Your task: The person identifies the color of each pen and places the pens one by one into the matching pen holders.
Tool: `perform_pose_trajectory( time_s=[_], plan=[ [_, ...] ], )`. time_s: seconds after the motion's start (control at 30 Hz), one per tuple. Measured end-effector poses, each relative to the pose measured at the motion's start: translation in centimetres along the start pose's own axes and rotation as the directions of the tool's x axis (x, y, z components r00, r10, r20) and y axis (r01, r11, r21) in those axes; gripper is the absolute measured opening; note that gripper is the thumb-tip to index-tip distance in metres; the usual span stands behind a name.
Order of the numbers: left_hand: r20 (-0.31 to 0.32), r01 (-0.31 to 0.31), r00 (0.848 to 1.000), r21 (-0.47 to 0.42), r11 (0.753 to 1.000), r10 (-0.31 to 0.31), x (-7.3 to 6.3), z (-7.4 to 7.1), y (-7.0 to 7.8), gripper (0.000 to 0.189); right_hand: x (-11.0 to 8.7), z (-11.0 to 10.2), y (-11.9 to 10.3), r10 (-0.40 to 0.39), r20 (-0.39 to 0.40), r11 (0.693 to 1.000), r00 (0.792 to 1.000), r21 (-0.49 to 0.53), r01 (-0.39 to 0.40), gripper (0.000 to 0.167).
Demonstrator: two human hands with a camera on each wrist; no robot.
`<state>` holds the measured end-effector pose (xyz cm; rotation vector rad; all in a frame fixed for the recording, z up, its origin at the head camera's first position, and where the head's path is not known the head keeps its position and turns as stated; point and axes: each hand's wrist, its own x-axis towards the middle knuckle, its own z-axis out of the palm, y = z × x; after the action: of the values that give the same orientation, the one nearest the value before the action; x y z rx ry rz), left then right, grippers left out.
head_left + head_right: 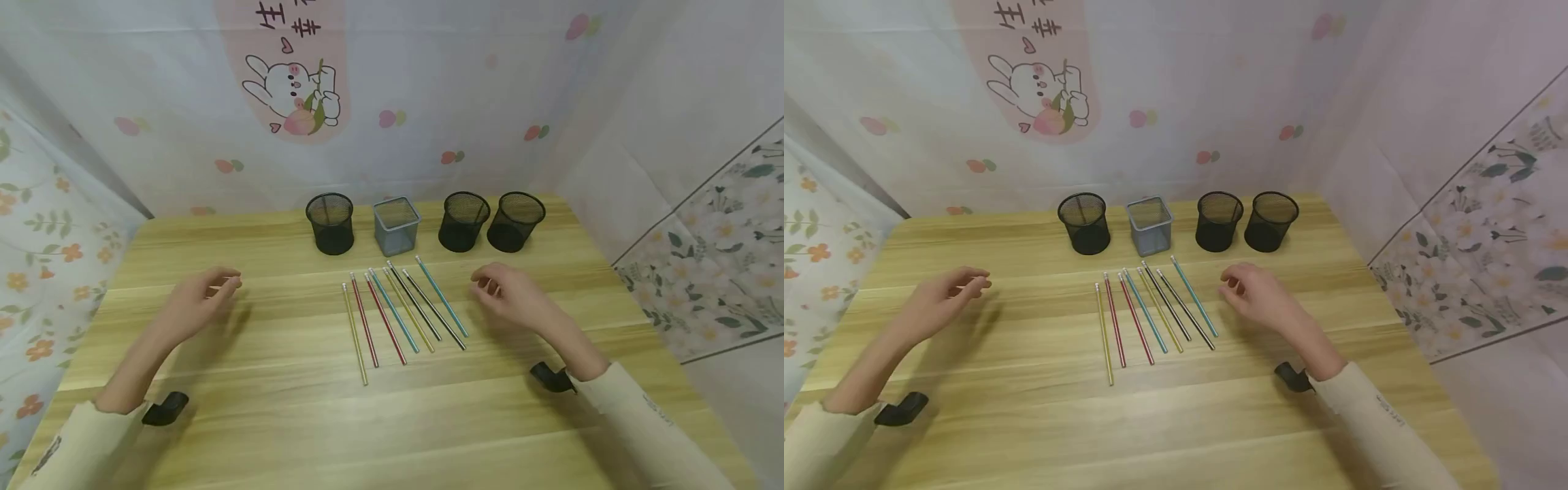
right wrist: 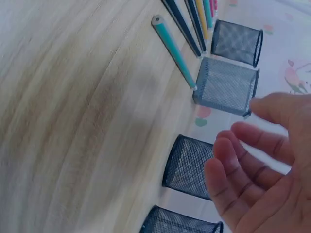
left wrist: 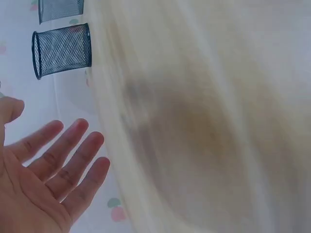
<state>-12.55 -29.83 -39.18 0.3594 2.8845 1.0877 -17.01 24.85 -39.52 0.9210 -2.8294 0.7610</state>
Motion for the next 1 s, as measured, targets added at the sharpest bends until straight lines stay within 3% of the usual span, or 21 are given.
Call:
perform_pose_trajectory(
  time_s=[0.17, 0.47, 0.7, 1.0],
  plan=[
    [0.006, 0.077, 0.997, -0.065, 0.995, -0.077, 2.9, -0.4, 0.5, 0.06, 0.1, -0.4, 0.1, 0.123, 0.015, 0.99, 0.992, 0.074, -0.123, 0.004],
    [-0.01, 0.183, 0.982, -0.198, 0.963, -0.189, 8.6, -0.6, 2.3, 0.08, 0.1, -1.3, 0.9, 0.29, 0.039, 0.947, 0.956, 0.13, -0.293, 0.008],
    [-0.044, 0.195, 0.977, -0.209, 0.958, -0.209, 11.8, -0.5, 3.3, 0.084, 0.4, -1.5, 0.9, 0.293, 0.084, 0.944, 0.953, 0.131, -0.302, 0.008],
    [-0.041, 0.229, 0.969, -0.213, 0.95, -0.243, 14.5, 0.9, 4.0, 0.082, 2.2, 0.8, 0.0, 0.274, 0.13, 0.952, 0.953, 0.101, -0.288, 0.012]
  ],
)
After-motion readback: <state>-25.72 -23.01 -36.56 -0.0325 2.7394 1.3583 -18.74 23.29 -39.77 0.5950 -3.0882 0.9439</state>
